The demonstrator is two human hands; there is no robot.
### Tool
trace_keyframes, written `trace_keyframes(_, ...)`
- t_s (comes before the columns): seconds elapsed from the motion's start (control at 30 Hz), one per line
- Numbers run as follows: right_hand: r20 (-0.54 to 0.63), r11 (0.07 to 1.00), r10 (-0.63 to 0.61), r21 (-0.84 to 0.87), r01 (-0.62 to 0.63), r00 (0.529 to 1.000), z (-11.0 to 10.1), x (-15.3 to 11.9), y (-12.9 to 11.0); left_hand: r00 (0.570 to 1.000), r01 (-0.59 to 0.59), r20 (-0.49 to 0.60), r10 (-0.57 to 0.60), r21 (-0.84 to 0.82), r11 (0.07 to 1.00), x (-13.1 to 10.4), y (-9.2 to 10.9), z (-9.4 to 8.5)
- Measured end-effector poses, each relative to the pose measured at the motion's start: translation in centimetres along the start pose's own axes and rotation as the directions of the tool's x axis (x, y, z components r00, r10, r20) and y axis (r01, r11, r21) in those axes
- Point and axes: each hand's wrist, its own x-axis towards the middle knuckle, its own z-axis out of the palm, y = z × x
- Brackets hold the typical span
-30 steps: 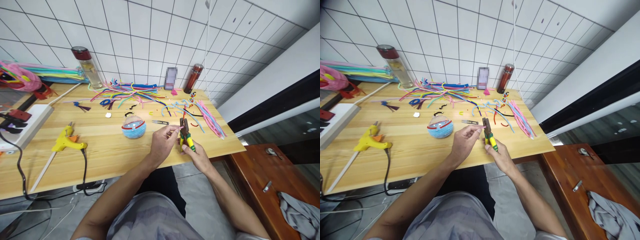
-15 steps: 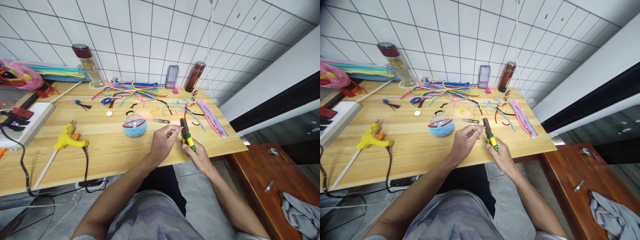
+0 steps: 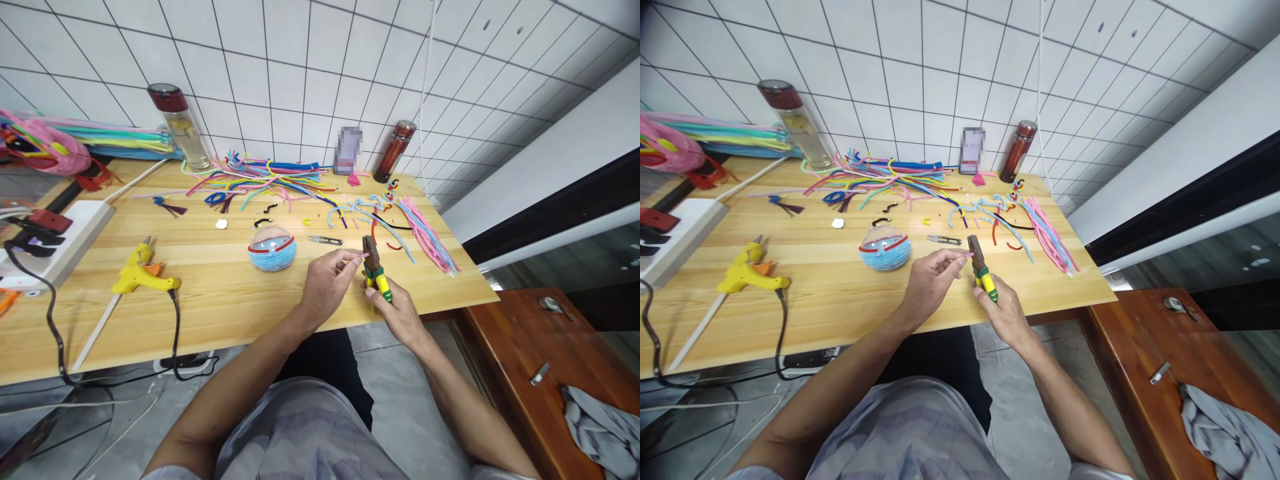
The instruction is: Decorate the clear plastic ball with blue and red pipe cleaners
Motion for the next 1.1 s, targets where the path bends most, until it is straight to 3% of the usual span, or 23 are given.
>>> trace_keyframes(0.53,0.061,0.997,0.070,0.031,-0.072,0.996,-0.1,-0.1,-0.2,0.998,0.065,0.009,-0.065,-0.012,0.998,-0.1,-0.3,-0.2)
trace_keyframes(0.7,0.105,0.991,0.125,0.028,-0.128,0.987,-1.2,-0.1,1.2,0.992,0.089,-0.080,-0.093,-0.055,0.995,-0.2,-0.5,-0.7)
trace_keyframes(0.8,0.036,0.986,0.122,-0.115,-0.118,0.992,-3.2,0.6,2.8,0.986,0.111,-0.116,-0.118,-0.061,0.992,-0.4,-0.8,-1.5)
trace_keyframes(0.87,-0.030,0.945,0.101,-0.310,-0.106,0.994,-4.5,1.4,3.9,0.984,0.140,-0.105,-0.147,-0.068,0.988,-0.6,-1.3,-2.0)
trace_keyframes(1.0,-0.078,0.712,0.106,-0.690,-0.130,0.991,-6.0,3.3,6.1,0.973,0.204,-0.093,-0.211,-0.084,0.975,-1.4,-2.3,-2.6)
trace_keyframes(1.1,-0.017,0.586,0.102,-0.807,-0.074,0.995,-6.7,4.1,8.0,0.963,0.253,-0.075,-0.259,-0.087,0.964,-2.3,-2.4,-3.0)
